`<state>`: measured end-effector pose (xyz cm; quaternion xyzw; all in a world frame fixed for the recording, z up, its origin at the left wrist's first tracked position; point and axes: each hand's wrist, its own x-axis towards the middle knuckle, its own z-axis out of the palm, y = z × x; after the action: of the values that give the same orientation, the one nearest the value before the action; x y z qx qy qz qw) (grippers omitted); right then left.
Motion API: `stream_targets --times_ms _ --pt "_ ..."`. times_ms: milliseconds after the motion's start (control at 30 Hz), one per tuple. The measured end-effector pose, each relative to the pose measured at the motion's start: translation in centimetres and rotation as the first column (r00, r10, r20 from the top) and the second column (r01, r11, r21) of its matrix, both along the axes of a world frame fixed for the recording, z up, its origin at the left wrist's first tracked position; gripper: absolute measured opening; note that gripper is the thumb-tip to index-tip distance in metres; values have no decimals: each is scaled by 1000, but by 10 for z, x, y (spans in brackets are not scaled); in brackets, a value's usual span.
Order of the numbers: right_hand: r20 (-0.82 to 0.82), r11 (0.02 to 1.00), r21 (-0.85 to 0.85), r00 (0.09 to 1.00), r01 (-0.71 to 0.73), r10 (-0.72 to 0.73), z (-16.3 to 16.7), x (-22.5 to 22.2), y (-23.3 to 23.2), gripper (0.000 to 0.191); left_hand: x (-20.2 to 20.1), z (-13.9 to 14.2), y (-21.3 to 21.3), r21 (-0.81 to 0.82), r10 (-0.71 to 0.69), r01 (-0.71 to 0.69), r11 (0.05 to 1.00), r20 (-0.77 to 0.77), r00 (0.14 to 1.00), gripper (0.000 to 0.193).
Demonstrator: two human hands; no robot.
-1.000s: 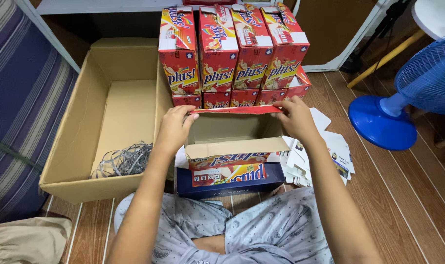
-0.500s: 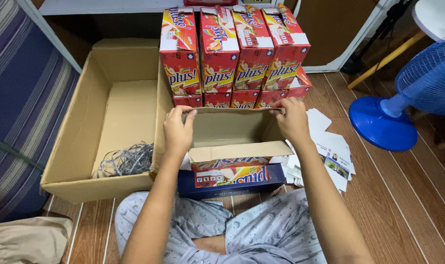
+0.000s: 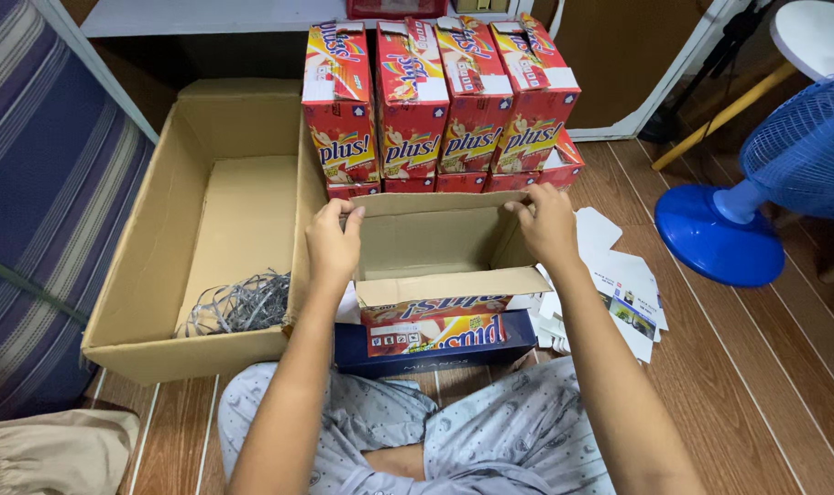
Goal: The person sits on the floor with an empty plus! apple drink carton on their lap. They open the top flaps, tear the glued panels apart, and press and fold the carton flat with both hands.
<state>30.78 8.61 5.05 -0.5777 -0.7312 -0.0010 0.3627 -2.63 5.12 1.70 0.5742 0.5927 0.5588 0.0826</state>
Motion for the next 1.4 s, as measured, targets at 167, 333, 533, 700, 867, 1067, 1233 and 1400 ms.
stream_targets --times_ms 167,333,533,700,867,1067,1233,1400 --pt "-19 1000 -15 1000 4 -4 -4 2 3 25 1 -4 2 25 16 -16 1000 -30 999 16" --pt "-36 1000 -29 999 -6 5 -9 5 14 29 0 -1 8 -44 1 1 999 43 999 16" --pt "-99 998 -46 994 37 -41 -16 5 19 35 3 1 9 -122 13 8 992 170 985 17" --pt "-199 981 -158 970 111 -142 -16 -2 25 39 3 1 9 -162 0 32 986 194 981 18" --pt "-217 979 -167 964 118 -154 -18 -4 26 41 5 -1 14 -206 34 6 979 191 981 19" --pt "-308 980 -189 944 56 -113 -25 -4 22 40 4 -12 16 -211 72 -33 977 182 981 20" --pt "-358 968 -250 925 37 -128 -28 -4 18 43 4 -22 21 -149 41 -12 989 191 981 20" --pt "-360 953 -297 919 51 -162 -27 -5 15 44 3 -24 20 -170 48 -11 985 215 976 19"
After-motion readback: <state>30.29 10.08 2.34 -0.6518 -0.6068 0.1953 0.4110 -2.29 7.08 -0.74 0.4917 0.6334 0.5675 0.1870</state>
